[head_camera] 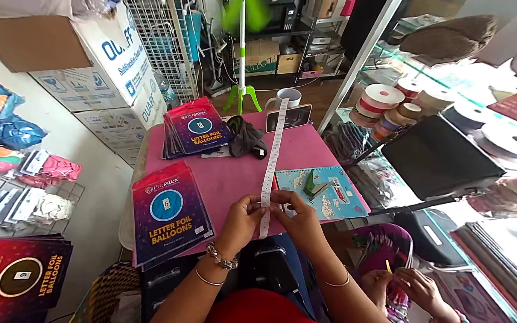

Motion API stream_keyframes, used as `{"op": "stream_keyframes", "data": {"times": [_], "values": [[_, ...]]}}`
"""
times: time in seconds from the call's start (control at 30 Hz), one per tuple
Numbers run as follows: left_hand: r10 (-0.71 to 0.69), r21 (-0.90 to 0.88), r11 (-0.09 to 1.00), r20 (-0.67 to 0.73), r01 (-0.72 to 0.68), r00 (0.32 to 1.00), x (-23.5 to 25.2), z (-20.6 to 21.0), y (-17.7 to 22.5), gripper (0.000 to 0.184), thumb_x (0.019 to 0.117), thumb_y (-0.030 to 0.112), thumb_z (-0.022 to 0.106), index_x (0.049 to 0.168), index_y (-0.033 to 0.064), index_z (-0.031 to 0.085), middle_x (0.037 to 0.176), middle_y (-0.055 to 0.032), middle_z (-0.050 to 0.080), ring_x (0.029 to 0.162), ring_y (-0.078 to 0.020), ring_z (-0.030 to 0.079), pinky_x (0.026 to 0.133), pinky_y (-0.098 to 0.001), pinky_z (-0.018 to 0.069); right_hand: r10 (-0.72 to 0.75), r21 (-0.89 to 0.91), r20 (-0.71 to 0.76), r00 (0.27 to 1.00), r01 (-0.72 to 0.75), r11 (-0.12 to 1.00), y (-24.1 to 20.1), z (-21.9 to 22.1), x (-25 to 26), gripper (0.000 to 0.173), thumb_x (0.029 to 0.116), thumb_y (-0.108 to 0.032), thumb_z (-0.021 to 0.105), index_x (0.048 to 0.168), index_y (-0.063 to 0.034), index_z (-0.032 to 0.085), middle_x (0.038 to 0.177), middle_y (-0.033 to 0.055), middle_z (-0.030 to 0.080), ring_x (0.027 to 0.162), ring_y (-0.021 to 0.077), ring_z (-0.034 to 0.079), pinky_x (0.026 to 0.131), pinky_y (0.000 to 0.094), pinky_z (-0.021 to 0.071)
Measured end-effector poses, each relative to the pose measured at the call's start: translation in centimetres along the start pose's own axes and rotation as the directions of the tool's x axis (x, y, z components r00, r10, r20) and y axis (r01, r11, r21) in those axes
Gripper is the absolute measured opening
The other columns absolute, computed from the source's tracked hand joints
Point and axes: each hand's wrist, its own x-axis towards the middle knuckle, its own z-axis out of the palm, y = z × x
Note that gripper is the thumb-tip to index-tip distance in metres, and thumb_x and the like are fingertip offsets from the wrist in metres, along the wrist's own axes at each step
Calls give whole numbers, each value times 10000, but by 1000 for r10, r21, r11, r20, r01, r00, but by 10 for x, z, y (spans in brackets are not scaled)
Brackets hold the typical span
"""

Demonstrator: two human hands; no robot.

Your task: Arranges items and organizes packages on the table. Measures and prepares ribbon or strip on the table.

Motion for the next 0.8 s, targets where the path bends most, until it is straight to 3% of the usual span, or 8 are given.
{"op": "stream_keyframes", "data": {"times": [0.17, 0.27, 0.37, 0.47, 0.6, 0.67, 0.8], "values": [[38, -41, 998, -8, -39, 999, 0, 0, -3, 262, 958, 31, 673, 1207, -24, 612, 1014, -66, 731, 864, -80, 713, 797, -243, 596, -82, -119, -9, 997, 81, 990, 5, 3, -1, 233, 923, -177, 694, 1119, -78, 770, 1123, 54, 744, 1070, 211, 669, 956, 405, 521], [85, -48, 995, -16, -85, 996, 0, 1, -6, 314, 952, 10, 668, 1251, -30, 580, 1020, -73, 736, 880, -92, 720, 811, -254, 598, -85, -120, -19, 996, 82, 989, 6, 5, -1, 174, 920, -174, 702, 1048, -94, 789, 1093, 45, 751, 1063, 208, 677, 956, 421, 522], [90, -58, 994, -21, -92, 996, 0, 1, -7, 391, 947, 2, 673, 1312, -28, 537, 1016, -72, 741, 870, -96, 724, 809, -258, 599, -81, -108, -40, 996, 77, 991, 7, 7, -2, 162, 913, -175, 713, 1031, -89, 784, 1093, 58, 745, 1063, 196, 673, 934, 392, 529], [105, -29, 994, -19, -106, 994, -1, 2, -6, 451, 946, 1, 671, 1364, -17, 502, 1036, -71, 744, 877, -102, 727, 814, -265, 600, -71, -117, -42, 997, 65, 991, 7, 6, -1, 257, 917, -203, 722, 1135, -72, 758, 1146, 80, 729, 1079, 199, 663, 913, 357, 537], [178, 19, 984, -9, -178, 984, 0, 3, -8, 545, 953, -6, 655, 1450, -7, 431, 1058, -73, 747, 895, -97, 729, 841, -256, 594, -49, -99, -24, 999, 47, 994, 7, 4, 0, 193, 911, -188, 723, 1063, -83, 778, 1164, 88, 728, 1108, 193, 660, 920, 343, 537], [221, 52, 974, 6, -221, 975, 0, 3, -10, 524, 962, -6, 636, 1455, -1, 461, 1070, -76, 743, 905, -89, 721, 850, -251, 587, -36, -96, -17, 999, 34, 995, 6, 3, 0, 176, 911, -184, 720, 1046, -87, 777, 1172, 89, 724, 1118, 190, 655, 914, 337, 533], [253, 111, 961, 33, -255, 967, -1, 3, -10, 366, 976, 6, 606, 1341, 1, 632, 1175, -94, 725, 947, -55, 706, 885, -217, 570, -65, -113, -57, 996, 59, 992, 7, 5, 0, 147, 902, -173, 717, 1006, -91, 781, 1169, 86, 725, 1107, 208, 659, 941, 373, 529]]}}
